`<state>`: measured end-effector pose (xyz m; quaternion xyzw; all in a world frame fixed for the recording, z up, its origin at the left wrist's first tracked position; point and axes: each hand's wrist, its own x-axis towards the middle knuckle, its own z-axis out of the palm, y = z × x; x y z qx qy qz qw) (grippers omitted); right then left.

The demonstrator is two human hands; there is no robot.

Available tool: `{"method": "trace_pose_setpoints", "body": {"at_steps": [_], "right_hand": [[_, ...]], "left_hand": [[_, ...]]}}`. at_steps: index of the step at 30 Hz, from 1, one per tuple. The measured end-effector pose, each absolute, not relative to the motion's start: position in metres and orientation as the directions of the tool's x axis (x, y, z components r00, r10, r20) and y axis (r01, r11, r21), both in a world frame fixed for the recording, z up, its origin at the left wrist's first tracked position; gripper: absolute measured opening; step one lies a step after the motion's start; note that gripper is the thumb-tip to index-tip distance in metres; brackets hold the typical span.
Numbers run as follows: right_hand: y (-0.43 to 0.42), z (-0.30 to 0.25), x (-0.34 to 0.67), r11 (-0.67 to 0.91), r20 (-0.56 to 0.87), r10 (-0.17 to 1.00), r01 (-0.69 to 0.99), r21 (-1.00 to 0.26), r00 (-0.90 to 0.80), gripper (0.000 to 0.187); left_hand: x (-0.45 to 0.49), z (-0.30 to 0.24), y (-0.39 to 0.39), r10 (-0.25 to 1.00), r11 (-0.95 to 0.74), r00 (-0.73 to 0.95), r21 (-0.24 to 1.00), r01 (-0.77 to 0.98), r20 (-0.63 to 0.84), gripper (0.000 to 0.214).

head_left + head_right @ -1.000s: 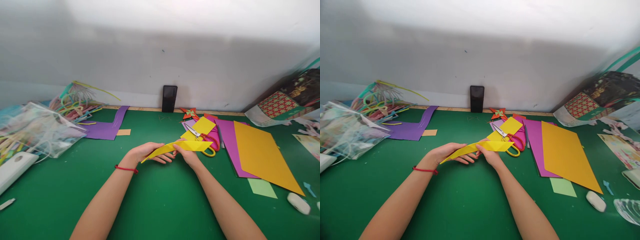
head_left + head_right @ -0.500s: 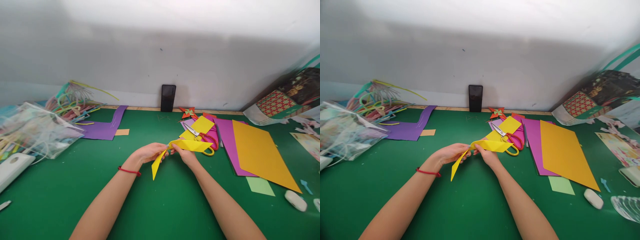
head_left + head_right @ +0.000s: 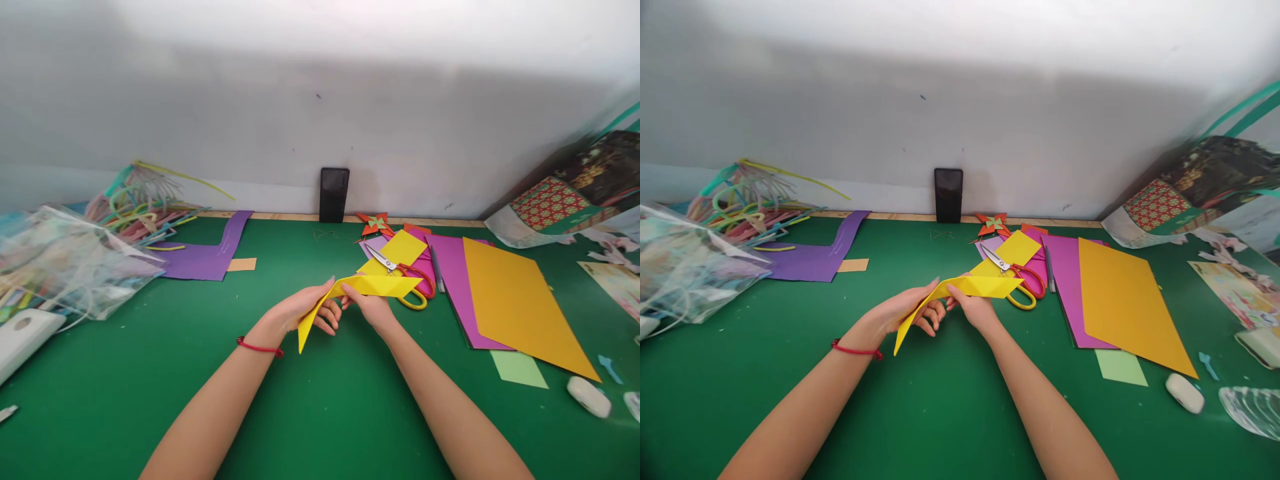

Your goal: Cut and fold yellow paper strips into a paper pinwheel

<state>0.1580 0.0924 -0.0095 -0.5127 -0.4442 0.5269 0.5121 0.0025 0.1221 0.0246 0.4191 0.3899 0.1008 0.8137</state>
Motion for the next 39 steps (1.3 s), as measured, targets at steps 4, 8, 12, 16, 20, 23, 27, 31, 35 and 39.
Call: {"method": "trace_pose_setpoints", "body": {"at_steps": [4, 8, 12, 16, 20, 23, 27, 31, 35, 39], "right_hand": [[0.091, -0.007, 0.157, -0.101, -0.104, 0.994, -0.086, -0.991, 0.023, 0.025], [0.089, -0.004, 0.157, -0.067, -0.068, 0.997, -0.06, -0.996, 0.027, 0.024], [0.087, -0.004, 0.158, -0.028, -0.027, 0.999, 0.026, -0.999, 0.04, 0.021], [0.087, -0.003, 0.159, 0.029, 0.034, 0.998, 0.114, -0.993, 0.045, 0.02], [0.087, 0.0, 0.158, 0.046, 0.05, 0.998, 0.088, -0.995, 0.038, 0.022], [0.087, -0.001, 0.157, 0.051, 0.052, 0.998, 0.025, -0.998, 0.022, 0.021], [0.087, -0.005, 0.156, 0.038, 0.038, 0.999, -0.005, -0.999, 0.039, 0.019], [0.088, -0.002, 0.156, 0.025, 0.023, 0.993, -0.011, -1.0, 0.116, 0.017], [0.087, 0.005, 0.16, 0.004, 0.009, 0.983, 0.028, -1.0, 0.183, 0.019], [0.087, 0.006, 0.161, 0.019, 0.03, 0.967, 0.047, -0.999, 0.254, 0.017]], "left_hand": [[0.002, 0.019, 0.124, 0.445, 0.678, 0.684, 0.716, 0.164, -0.578, 0.052], [0.001, 0.014, 0.125, 0.418, 0.72, 0.717, 0.685, 0.112, -0.557, 0.045], [0.0, 0.014, 0.126, 0.427, 0.713, 0.751, 0.698, 0.061, -0.503, 0.037], [0.0, 0.012, 0.126, 0.463, 0.695, 0.765, 0.719, 0.001, -0.448, 0.031], [0.003, 0.01, 0.124, 0.508, 0.706, 0.733, 0.706, -0.055, -0.451, 0.026], [0.008, 0.01, 0.121, 0.545, 0.695, 0.705, 0.715, -0.078, -0.453, 0.024], [0.015, 0.011, 0.116, 0.62, 0.651, 0.647, 0.752, -0.107, -0.444, 0.027], [0.021, 0.014, 0.111, 0.7, 0.601, 0.57, 0.787, -0.143, -0.431, 0.03], [0.025, 0.019, 0.108, 0.693, 0.601, 0.566, 0.791, -0.111, -0.447, 0.032], [0.027, 0.024, 0.107, 0.657, 0.623, 0.61, 0.775, -0.108, -0.443, 0.037]]}}
